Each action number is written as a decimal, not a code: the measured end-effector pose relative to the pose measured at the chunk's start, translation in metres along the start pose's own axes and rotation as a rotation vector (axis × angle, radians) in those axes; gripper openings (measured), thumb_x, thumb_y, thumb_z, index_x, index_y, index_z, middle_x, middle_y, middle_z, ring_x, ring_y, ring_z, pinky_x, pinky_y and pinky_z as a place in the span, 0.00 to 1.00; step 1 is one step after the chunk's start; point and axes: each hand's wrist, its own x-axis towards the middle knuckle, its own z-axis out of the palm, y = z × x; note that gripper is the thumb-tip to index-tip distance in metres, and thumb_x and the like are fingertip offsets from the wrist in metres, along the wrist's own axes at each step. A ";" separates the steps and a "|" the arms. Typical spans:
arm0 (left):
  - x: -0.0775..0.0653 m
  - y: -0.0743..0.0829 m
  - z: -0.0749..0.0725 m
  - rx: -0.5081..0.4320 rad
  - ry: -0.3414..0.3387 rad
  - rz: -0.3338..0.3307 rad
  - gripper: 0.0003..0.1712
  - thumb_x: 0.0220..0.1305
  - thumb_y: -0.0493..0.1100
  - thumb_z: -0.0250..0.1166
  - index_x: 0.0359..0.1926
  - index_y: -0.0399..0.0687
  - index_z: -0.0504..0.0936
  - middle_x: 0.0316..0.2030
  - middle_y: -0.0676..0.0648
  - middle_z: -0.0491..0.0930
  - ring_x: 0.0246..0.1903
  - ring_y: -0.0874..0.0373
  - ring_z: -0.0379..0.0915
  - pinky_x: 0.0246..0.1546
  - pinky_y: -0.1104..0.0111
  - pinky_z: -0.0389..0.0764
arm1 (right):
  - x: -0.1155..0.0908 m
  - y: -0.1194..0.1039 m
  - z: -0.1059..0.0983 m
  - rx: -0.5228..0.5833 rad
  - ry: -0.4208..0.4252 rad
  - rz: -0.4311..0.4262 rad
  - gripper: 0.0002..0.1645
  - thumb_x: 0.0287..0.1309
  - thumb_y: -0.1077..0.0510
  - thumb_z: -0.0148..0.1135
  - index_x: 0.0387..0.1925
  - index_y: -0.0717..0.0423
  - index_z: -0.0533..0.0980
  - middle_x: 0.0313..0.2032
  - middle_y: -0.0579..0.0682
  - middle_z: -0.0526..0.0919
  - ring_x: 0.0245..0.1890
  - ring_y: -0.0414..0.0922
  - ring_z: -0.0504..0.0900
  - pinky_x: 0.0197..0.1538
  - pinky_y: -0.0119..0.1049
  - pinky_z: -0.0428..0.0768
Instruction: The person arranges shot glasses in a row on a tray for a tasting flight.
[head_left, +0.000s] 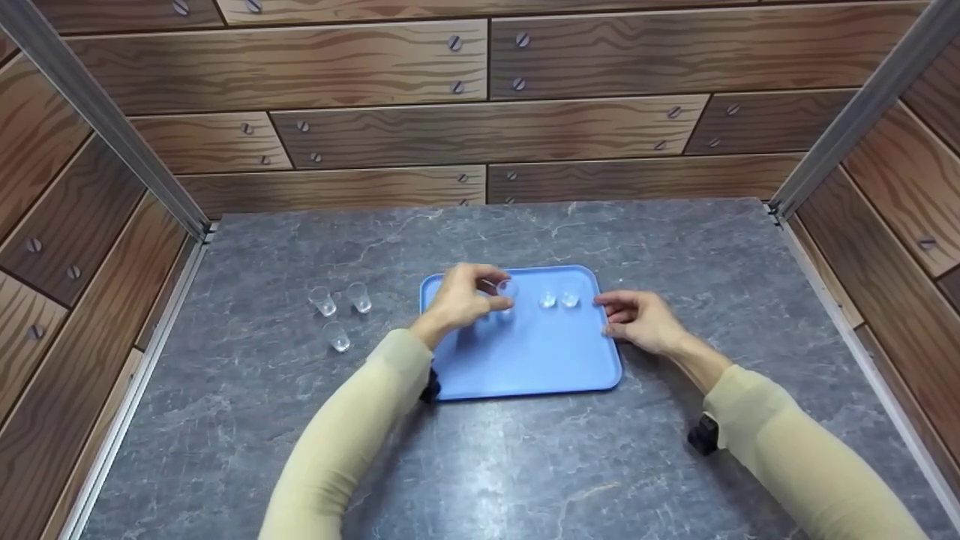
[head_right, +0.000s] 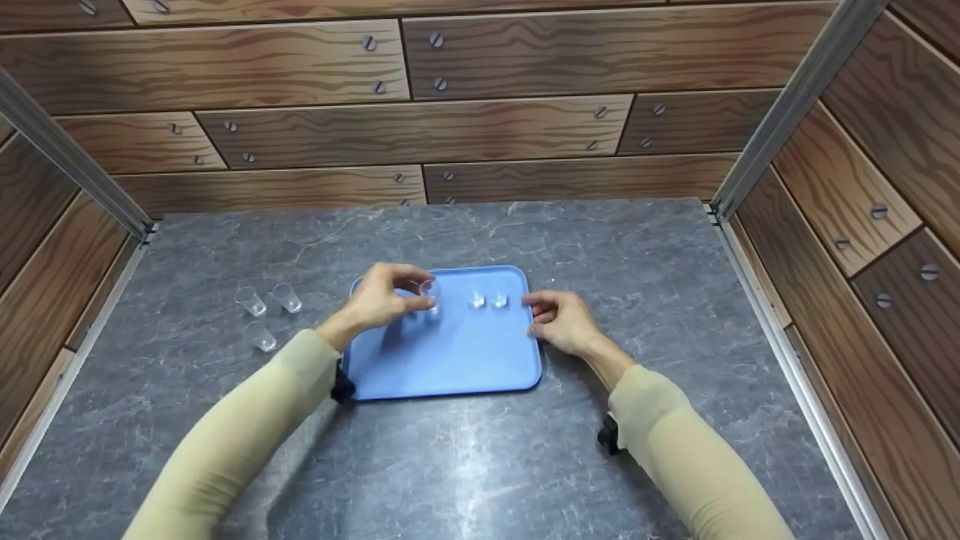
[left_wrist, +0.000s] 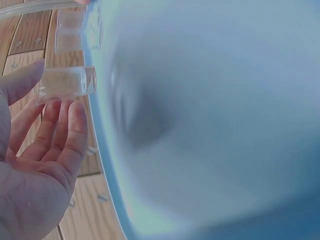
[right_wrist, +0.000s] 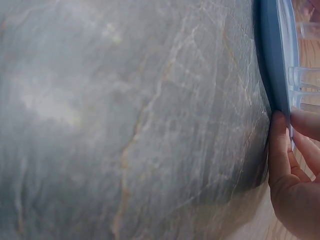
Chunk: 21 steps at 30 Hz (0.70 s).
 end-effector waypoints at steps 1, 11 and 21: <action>0.002 0.002 0.003 0.005 0.000 0.002 0.25 0.63 0.40 0.83 0.61 0.43 0.92 0.52 0.42 0.94 0.53 0.49 0.91 0.56 0.61 0.91 | 0.000 0.000 0.000 -0.001 0.002 0.000 0.32 0.63 0.73 0.74 0.69 0.72 0.80 0.51 0.68 0.87 0.41 0.37 0.84 0.41 0.23 0.86; 0.018 0.010 0.025 0.022 0.029 -0.047 0.23 0.66 0.39 0.82 0.61 0.44 0.92 0.53 0.44 0.93 0.54 0.49 0.91 0.57 0.59 0.92 | 0.000 0.000 0.000 0.035 -0.006 -0.012 0.33 0.62 0.73 0.73 0.69 0.74 0.79 0.49 0.65 0.87 0.39 0.33 0.84 0.39 0.23 0.86; 0.017 0.013 0.035 0.035 0.031 -0.052 0.22 0.67 0.39 0.81 0.61 0.45 0.92 0.54 0.44 0.93 0.54 0.49 0.90 0.59 0.58 0.91 | 0.001 0.003 0.000 0.046 -0.011 -0.016 0.33 0.62 0.73 0.73 0.69 0.76 0.78 0.51 0.69 0.87 0.39 0.33 0.84 0.39 0.23 0.86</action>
